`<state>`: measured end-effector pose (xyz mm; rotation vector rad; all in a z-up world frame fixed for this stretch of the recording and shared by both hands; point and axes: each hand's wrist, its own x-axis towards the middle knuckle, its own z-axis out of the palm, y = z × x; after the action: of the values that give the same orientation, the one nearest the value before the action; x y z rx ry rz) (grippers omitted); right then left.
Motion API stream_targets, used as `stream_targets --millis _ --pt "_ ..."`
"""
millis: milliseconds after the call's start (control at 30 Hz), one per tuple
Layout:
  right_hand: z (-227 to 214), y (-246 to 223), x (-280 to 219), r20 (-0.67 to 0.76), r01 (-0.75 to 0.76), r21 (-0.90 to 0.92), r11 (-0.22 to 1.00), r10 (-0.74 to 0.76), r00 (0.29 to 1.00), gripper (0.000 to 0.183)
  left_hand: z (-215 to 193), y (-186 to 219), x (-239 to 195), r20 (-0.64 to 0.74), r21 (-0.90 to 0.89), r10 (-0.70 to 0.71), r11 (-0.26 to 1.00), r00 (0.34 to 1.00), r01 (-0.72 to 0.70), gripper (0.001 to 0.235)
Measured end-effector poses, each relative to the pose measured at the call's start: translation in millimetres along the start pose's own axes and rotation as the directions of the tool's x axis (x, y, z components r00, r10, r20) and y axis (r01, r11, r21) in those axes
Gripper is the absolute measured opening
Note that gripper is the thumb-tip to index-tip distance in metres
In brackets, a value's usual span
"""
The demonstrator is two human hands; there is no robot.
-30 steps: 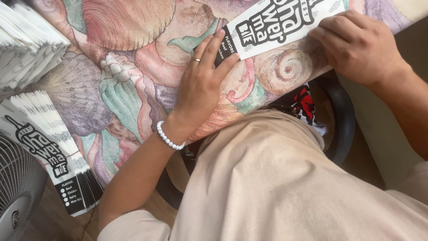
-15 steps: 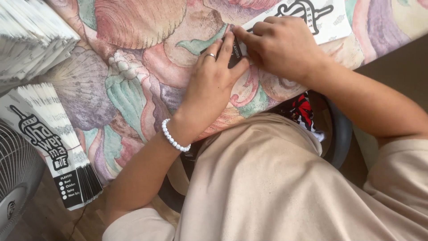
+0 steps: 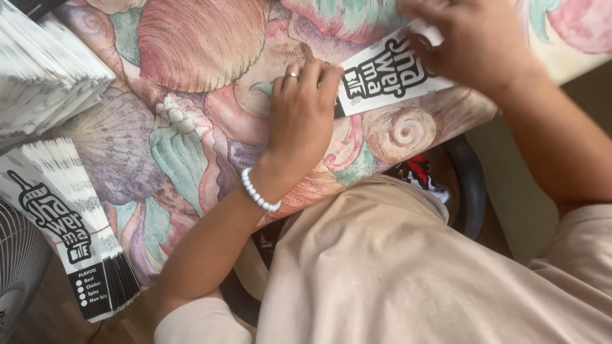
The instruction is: Folding paper food wraps and applying adhesive labels to them from a sticker sheet.
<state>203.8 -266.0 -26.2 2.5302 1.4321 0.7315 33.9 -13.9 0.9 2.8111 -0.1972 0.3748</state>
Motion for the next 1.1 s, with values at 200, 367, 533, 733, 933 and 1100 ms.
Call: stream_targets --millis 200,367,533,733,933,1100 --pt "-30.9 -34.4 60.8 -0.033 0.250 0.429 0.868 -0.261 0.965 0.044 12.5 -9.6 35.3 0.192 -0.221 -0.205 0.944 0.960 0.246 0.028" --pt "-29.9 -17.0 65.7 -0.061 0.277 0.576 0.769 -0.298 0.953 0.024 9.5 -13.6 46.8 0.048 -0.341 -0.093 0.934 0.995 0.103 0.017" --pt "-39.0 38.5 33.5 0.019 0.228 0.634 0.739 -0.309 0.951 0.022 -24.9 -26.8 44.9 0.014 -0.281 0.073 0.957 0.997 -0.066 0.033" --pt "-3.1 135.6 -55.7 0.260 -0.351 0.739 0.576 0.236 0.936 0.007 -56.2 -65.8 57.2 0.005 -0.161 0.029 0.987 1.000 -0.028 0.021" --pt "-89.4 7.2 55.4 -0.169 0.137 0.094 0.986 -0.120 0.978 0.065 -44.3 -27.5 92.8 -0.179 -0.129 0.386 0.902 0.905 -0.411 0.023" --pt "-81.6 -0.6 63.1 -0.005 0.139 0.235 0.962 -0.142 0.990 0.033 -48.4 -42.6 94.5 -0.172 -0.163 0.415 0.882 0.893 -0.441 0.038"
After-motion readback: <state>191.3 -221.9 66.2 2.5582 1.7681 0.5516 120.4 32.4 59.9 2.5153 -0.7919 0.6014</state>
